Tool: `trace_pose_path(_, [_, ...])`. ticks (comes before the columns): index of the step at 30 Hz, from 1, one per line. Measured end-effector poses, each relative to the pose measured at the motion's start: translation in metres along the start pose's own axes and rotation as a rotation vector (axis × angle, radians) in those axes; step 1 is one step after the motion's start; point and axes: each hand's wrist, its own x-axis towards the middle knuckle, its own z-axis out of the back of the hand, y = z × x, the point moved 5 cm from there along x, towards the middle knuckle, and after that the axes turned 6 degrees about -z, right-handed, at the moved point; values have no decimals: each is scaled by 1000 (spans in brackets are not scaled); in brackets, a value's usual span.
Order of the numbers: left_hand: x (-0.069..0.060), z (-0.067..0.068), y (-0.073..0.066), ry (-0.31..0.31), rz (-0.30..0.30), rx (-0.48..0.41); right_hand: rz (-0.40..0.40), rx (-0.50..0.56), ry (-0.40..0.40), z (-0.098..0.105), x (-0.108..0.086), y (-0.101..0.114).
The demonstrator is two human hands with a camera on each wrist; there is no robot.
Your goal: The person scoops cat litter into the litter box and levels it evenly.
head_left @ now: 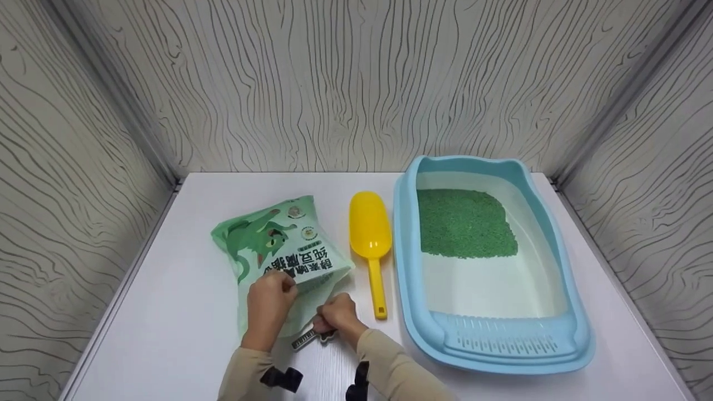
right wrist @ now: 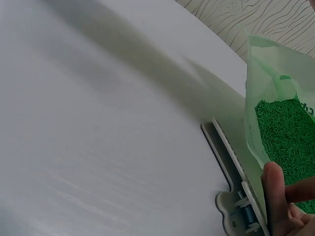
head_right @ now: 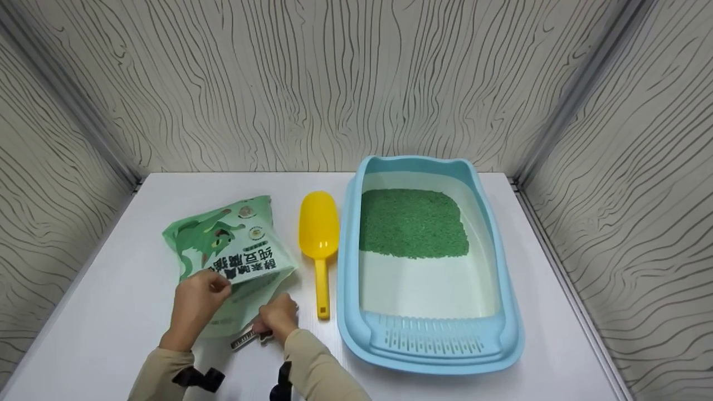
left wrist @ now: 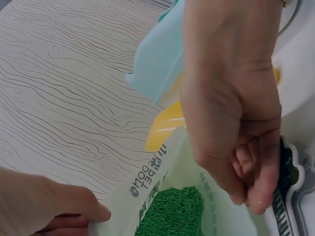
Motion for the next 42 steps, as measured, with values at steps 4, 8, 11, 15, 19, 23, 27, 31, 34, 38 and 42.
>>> trace_pose_path(4, [4, 10, -5, -60, -58, -18, -6, 14, 14, 0, 0, 0])
trace_pose_path(8, [9, 19, -9, -134, -137, -35, 2, 20, 16, 2, 1, 0])
trace_pose_path(11, [11, 21, -11, -155, -165, -50, 3, 15, 24, 3, 2, 0])
trace_pose_path(15, [12, 22, -11, -146, -168, -66, -7, 16, 37, 3, 1, 0])
trace_pose_path(19, [13, 22, -11, -134, -161, -77, 11, 10, 32, 4, -1, 0])
trace_pose_path(23, [13, 22, -9, -111, -143, -90, 29, 3, 40, 5, -4, 2])
trace_pose_path(27, [13, 22, -7, -93, -126, -98, 58, -8, 60, 5, -7, 4])
trace_pose_path(31, [13, 22, -7, -90, -124, -97, 112, -38, 63, 6, -9, 4])
trace_pose_path(34, [13, 21, -6, -85, -115, -100, 145, -93, 52, 8, -11, 5])
trace_pose_path(38, [12, 21, -5, -82, -98, -113, 167, -150, 41, 12, -14, 7])
trace_pose_path(42, [12, 21, -6, -94, -112, -115, 205, -158, -7, 18, -15, 9])
